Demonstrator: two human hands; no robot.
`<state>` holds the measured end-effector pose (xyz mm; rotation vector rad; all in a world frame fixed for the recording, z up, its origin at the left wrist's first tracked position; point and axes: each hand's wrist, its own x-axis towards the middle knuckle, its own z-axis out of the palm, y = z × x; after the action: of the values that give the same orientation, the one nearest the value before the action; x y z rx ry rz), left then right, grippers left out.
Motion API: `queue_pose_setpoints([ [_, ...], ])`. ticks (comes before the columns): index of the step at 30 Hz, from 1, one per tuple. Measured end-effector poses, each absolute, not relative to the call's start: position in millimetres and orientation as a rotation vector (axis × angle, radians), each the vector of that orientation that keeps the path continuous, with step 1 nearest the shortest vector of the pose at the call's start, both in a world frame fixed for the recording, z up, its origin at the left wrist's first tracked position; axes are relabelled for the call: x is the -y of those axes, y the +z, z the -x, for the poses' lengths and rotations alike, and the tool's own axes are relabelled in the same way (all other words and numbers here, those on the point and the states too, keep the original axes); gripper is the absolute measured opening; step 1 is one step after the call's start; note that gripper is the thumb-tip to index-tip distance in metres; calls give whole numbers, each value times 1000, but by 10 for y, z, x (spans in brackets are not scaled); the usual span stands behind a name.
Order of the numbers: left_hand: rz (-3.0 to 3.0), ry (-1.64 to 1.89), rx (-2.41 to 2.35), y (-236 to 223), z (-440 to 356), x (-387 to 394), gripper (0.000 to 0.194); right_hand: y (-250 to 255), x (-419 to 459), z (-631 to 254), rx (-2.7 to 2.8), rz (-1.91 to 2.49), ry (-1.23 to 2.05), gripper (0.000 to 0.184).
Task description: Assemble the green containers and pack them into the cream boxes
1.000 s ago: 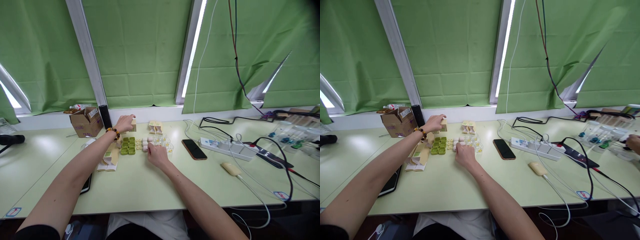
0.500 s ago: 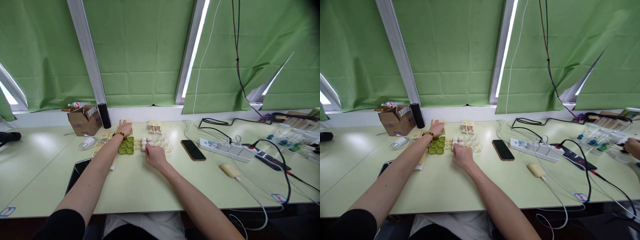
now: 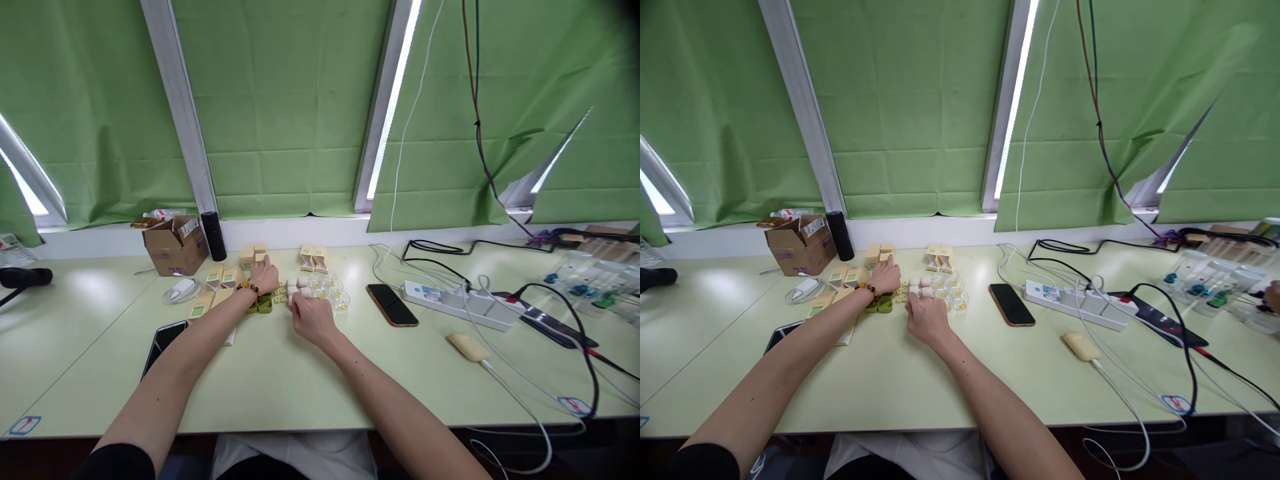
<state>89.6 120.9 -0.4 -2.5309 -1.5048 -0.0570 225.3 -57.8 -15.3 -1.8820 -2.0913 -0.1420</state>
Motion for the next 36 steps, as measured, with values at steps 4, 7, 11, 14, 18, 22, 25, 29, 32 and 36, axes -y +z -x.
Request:
queue_pose_setpoints([
  [4,2536,-34,1544,-24,-903,-1282,39,-187,562,-2260,2090,1863,-158,22],
  [7,2539,-30,1567,-36,-905,-1339,43,-177,571,-2254,2090,1869,-163,21],
  [11,2535,-38,1600,-55,-910,-1427,50,-160,579,-2245,2091,1874,-161,20],
  [14,2533,-35,1626,-68,-920,-1481,54,-166,572,-2244,2092,1875,-160,19],
  [18,2534,-26,1651,-64,-944,-1501,57,-181,568,-2244,2097,1863,-159,20],
  [22,2525,-27,1684,-48,-975,-1485,61,-190,568,-2247,2104,1857,-145,20],
  [25,2528,-34,1702,-40,-992,-1469,64,-206,563,-2250,2109,1854,-138,20],
  [29,2530,-70,1727,-1,-1008,-1407,71,-223,558,-2248,2109,1847,-143,19],
  [32,2541,-118,1732,77,-1010,-1303,69,-221,565,-2237,2117,1838,-148,19],
  [36,2595,-249,1628,240,-941,-1060,53,-216,578,-2211,2131,1825,-133,19],
])
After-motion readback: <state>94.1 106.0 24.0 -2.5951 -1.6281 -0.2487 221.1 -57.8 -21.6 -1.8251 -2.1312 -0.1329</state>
